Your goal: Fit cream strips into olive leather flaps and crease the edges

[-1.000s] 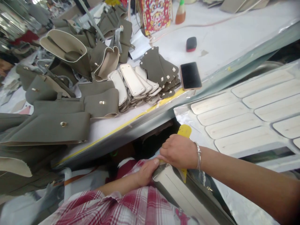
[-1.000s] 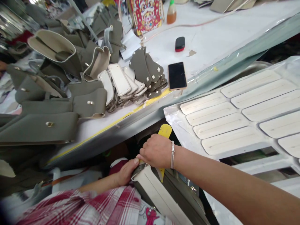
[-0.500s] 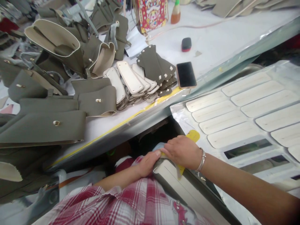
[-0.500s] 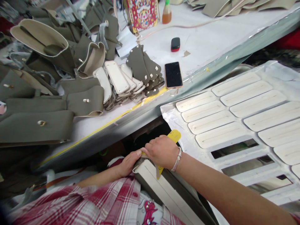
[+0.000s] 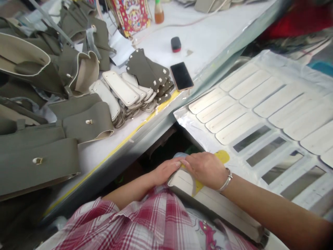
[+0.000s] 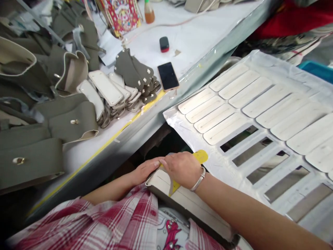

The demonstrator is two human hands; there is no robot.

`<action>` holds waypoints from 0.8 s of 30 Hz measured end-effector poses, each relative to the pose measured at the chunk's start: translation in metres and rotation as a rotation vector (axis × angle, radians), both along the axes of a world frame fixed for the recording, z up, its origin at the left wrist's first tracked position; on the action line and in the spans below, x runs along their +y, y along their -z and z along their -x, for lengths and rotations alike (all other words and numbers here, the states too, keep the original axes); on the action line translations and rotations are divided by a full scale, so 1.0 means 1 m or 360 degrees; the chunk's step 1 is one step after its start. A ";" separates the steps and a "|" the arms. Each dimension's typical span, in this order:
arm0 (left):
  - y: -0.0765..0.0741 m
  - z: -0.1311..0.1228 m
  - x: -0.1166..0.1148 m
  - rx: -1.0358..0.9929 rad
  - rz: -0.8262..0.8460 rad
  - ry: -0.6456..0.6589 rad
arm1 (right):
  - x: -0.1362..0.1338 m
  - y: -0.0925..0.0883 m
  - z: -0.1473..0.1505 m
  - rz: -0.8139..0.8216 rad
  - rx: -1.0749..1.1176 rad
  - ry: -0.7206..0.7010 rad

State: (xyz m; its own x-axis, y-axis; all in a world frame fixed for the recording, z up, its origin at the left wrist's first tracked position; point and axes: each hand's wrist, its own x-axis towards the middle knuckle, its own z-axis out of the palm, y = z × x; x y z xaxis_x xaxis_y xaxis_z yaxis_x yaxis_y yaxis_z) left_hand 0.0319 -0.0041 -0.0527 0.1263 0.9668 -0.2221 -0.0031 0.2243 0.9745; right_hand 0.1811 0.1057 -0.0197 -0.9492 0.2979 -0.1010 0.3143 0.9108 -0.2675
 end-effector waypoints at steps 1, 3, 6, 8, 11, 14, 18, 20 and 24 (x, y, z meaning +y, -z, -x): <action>0.000 0.000 -0.002 0.0018 0.0011 -0.0006 | -0.001 -0.001 0.000 0.0013 -0.0011 -0.0001; 0.000 0.001 -0.007 0.0059 0.0052 -0.0027 | -0.002 -0.003 0.004 0.0030 -0.0052 -0.0045; -0.001 0.003 -0.016 0.0093 0.0100 -0.0097 | -0.002 -0.006 0.013 0.0017 -0.0132 -0.0161; -0.003 0.003 -0.020 0.0090 0.0105 -0.0126 | -0.004 -0.007 0.016 -0.0025 -0.0144 -0.0175; -0.007 0.003 -0.022 0.0099 0.0091 -0.0119 | -0.011 -0.010 0.013 -0.0089 -0.0114 -0.0075; -0.008 0.007 -0.020 0.0057 0.0122 -0.0034 | -0.016 -0.012 0.003 -0.0096 -0.0171 0.0060; -0.003 0.021 -0.014 -0.0195 0.0187 0.0183 | -0.014 -0.014 -0.007 -0.0054 -0.0279 0.0158; -0.002 0.026 -0.010 -0.0265 0.0186 0.0219 | -0.012 -0.016 -0.009 -0.0071 -0.0327 0.0194; -0.004 0.032 -0.002 -0.0187 0.0104 0.0235 | -0.011 -0.025 -0.014 -0.0052 -0.0424 0.0270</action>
State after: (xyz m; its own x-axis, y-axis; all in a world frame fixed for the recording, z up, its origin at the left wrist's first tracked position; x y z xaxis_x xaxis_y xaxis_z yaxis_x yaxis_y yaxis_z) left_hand 0.0002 -0.0059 -0.0482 0.2945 0.9198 -0.2594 -0.0782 0.2938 0.9527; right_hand 0.1954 0.0945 0.0056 -0.8272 0.4569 -0.3271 0.5175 0.8462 -0.1269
